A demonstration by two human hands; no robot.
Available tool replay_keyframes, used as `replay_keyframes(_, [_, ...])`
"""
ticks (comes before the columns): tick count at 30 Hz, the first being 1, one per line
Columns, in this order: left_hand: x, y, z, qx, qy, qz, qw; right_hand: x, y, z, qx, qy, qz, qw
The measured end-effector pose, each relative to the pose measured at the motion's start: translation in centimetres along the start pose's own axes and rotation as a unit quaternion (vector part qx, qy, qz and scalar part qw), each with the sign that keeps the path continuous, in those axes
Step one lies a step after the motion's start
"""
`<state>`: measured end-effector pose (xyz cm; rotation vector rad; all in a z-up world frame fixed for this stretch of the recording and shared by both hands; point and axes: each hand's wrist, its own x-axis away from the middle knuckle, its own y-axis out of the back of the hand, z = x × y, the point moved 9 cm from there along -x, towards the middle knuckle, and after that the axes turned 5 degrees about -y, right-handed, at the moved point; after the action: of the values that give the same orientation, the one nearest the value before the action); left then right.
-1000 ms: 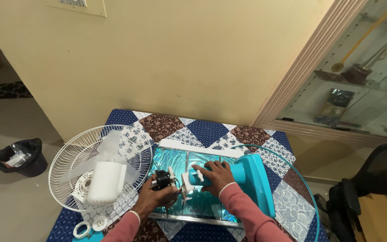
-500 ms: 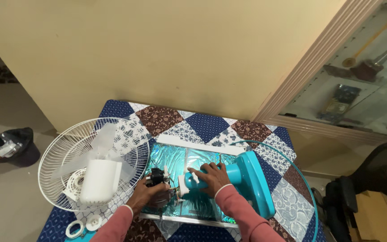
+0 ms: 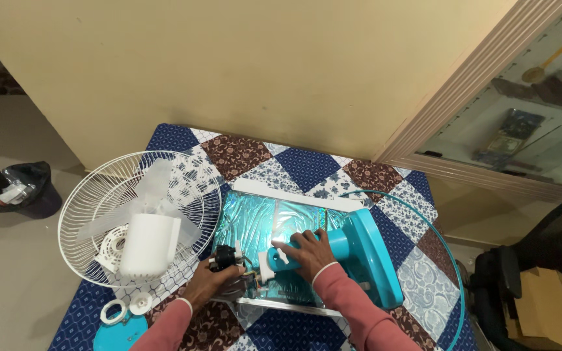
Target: The person assembles a small electric fan by attaching a motor to a teal plastic fan housing on a patterned tablecloth. They use a screwdriver to secure the motor and adjust the fan blade assembly, then connect the power cord to the motor.
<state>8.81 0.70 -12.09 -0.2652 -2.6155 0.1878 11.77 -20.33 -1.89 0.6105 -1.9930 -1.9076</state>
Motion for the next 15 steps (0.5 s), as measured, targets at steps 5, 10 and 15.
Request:
replay_keyframes(5, [1.2,0.2,-0.3,0.002,-0.028,-0.015,1.0,0.6,-0.3,0.2,0.001,0.009,-0.002,1.0])
replay_keyframes(10, [1.3,2.2,-0.7,-0.375,-0.056,-0.099,0.92,0.7,-1.5,0.5,-0.007,0.034,0.004,0.999])
replay_keyframes(15, [0.7,2.4,0.2,-0.305,-0.079,-0.104,0.944,0.6,-2.0,0.4,-0.011,0.043,-0.013,0.999])
